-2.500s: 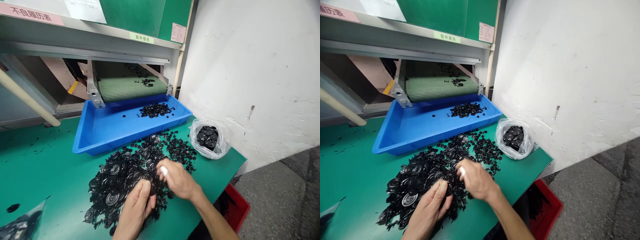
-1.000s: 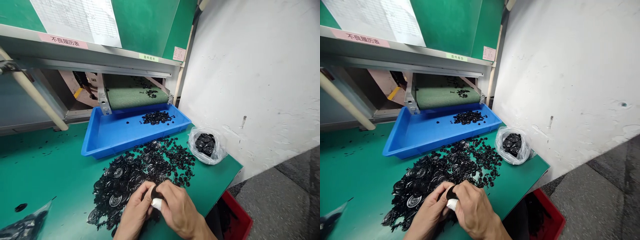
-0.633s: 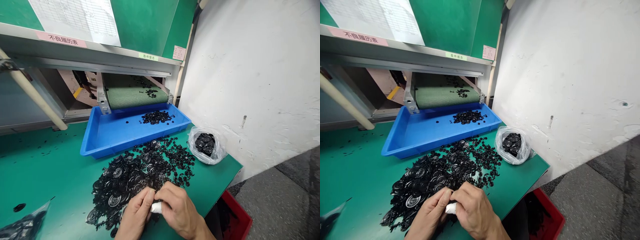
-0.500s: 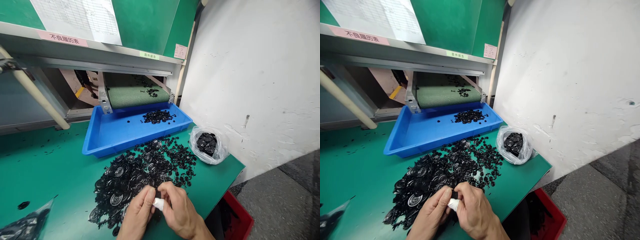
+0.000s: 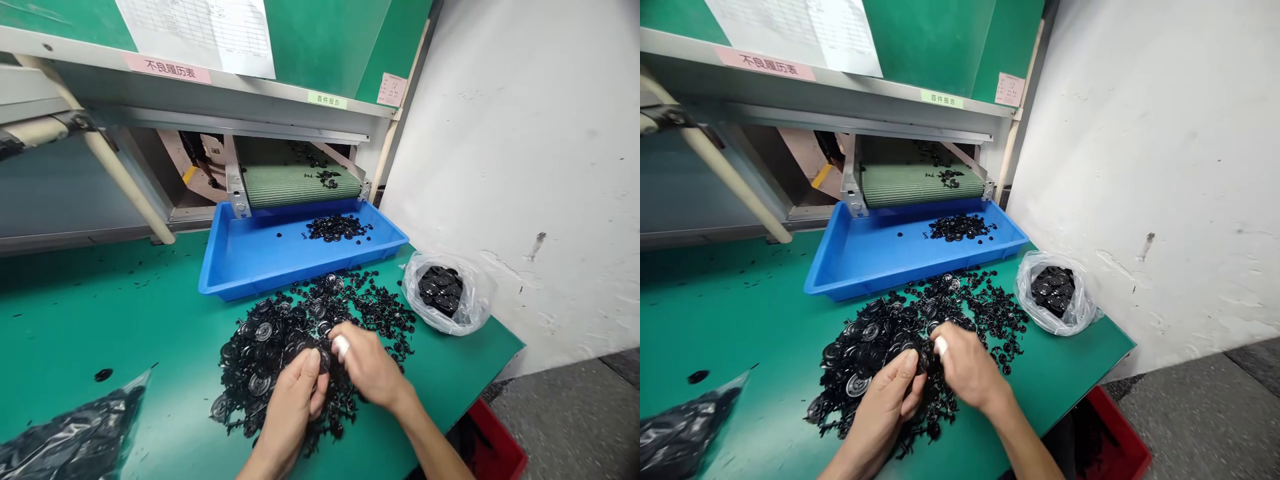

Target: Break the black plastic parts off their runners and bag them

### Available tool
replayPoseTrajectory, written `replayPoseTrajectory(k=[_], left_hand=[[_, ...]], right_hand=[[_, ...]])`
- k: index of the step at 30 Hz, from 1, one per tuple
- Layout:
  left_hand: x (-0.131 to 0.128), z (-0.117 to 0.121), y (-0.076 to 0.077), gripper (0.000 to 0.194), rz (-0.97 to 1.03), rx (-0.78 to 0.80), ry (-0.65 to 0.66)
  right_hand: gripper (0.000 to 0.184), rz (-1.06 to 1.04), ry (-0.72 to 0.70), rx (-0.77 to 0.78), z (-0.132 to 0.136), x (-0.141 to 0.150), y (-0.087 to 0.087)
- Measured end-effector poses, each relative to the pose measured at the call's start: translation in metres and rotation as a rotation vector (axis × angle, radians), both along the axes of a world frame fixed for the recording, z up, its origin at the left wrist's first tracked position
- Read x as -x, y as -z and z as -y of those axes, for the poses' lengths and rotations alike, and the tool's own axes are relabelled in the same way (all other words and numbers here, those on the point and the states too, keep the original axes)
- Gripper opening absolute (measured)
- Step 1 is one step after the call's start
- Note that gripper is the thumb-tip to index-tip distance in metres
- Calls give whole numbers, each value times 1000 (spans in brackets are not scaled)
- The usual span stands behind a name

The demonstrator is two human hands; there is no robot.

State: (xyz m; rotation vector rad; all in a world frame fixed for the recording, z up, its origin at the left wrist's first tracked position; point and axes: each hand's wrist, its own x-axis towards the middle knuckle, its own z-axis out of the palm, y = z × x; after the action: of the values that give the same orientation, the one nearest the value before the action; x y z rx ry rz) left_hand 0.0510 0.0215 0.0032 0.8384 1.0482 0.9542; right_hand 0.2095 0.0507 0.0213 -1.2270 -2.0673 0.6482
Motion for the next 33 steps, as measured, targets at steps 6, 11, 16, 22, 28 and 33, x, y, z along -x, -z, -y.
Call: replayPoseTrajectory(k=[6,11,16,22,28,33], left_hand=[[1,0,-5,40,160,67,-21],[1,2,-13,38,275,97,-47],[4,4,-15,32,320,85,-70],[6,0,-10,25,262,85,2],[5,-1,-7,37,118,18,3],[5,1,-4,41,-129,-108,5]], right_hand=[[33,385,350,0,-87,-15,-10],[24,440,438,74,-128,-8,3],[21,406,461,13,-123,-8,12],[21,299,370,-144,-81,-12,4],[15,54,166,-120,-15,3,0],[14,-223,104,-30,24,19,3]])
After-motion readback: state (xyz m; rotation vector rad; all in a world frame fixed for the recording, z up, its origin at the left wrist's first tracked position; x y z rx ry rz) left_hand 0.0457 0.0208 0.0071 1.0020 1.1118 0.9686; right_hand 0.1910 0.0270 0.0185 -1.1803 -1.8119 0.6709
